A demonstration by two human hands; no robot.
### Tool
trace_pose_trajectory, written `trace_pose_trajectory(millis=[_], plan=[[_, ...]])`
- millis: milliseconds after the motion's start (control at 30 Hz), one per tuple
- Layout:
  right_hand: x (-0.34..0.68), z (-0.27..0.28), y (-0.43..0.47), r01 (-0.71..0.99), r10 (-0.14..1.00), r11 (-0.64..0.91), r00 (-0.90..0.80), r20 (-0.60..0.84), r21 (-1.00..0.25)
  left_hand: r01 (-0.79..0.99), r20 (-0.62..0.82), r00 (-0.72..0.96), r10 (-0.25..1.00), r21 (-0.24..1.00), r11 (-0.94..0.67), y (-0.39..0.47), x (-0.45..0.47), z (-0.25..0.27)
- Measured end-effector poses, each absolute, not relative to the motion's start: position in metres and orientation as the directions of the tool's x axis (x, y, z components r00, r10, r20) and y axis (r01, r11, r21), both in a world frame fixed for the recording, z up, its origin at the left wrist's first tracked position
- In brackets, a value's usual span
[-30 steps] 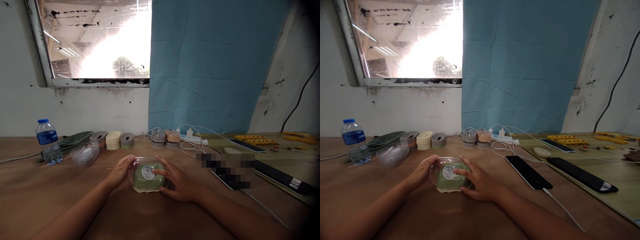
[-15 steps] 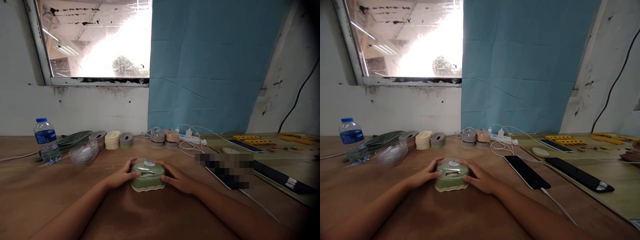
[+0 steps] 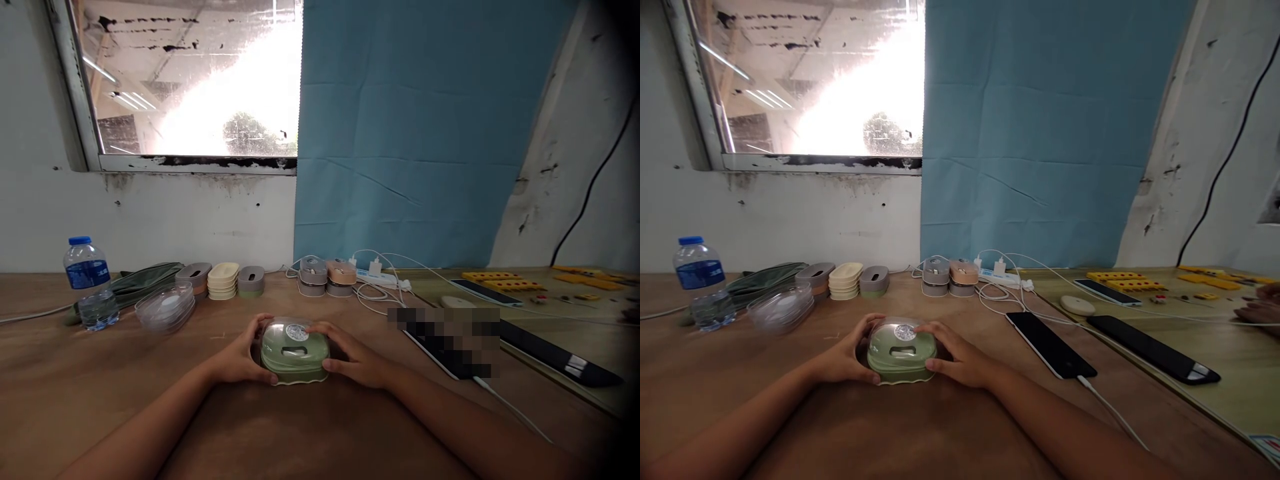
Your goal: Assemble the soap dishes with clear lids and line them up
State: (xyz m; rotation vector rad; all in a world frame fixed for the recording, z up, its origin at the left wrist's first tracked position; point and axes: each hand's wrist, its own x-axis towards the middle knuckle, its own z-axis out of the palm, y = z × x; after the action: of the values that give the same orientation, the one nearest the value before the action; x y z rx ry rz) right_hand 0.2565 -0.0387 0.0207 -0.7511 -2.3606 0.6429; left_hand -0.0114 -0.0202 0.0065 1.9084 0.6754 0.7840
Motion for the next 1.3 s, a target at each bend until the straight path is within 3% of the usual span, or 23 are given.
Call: trace_pose_trajectory(millis=[200,467,900,1033,1133,1200,1300], plan=[[0.254,0.022,-0.041,0.412,0.674,0.684,-0.674,0.304,-0.602,0.309,0.186,0.647,0.739,0.822,-0.478,-0.019,-0.014,0.006],[0.255,0.020,-0.040,0.402,0.731,0.569,-0.647,0.217,-0.717,0.446,0.259,0.623,0.738,0.658,-0.607,-0.023,-0.013,0.016],[0.257,0.016,-0.040,0.442,0.719,0.630,-0.643,0.264,-0.638,0.476,0.253,0.614,0.748,0.637,-0.606,-0.025,-0.011,0.019],[0.253,0.015,-0.039,0.565,0.757,0.631,-0.597,0.265,-0.532,0.472,0.276,0.603,0.749,0.634,-0.613,-0.025,-0.010,0.018],[0.246,0.009,-0.038,0.707,0.806,0.587,-0.464,0.368,-0.395,0.562,0.302,0.503,0.810,0.597,-0.572,-0.022,-0.006,0.014],[0.241,0.006,-0.040,0.739,0.769,0.604,-0.444,0.460,-0.297,0.664,0.320,0.380,0.868,0.559,-0.497,-0.020,-0.002,0.009],[0.232,0.007,-0.049,0.681,0.653,0.715,-0.572,0.497,-0.156,0.774,0.352,0.206,0.913,0.512,-0.372,-0.020,0.005,0.002]])
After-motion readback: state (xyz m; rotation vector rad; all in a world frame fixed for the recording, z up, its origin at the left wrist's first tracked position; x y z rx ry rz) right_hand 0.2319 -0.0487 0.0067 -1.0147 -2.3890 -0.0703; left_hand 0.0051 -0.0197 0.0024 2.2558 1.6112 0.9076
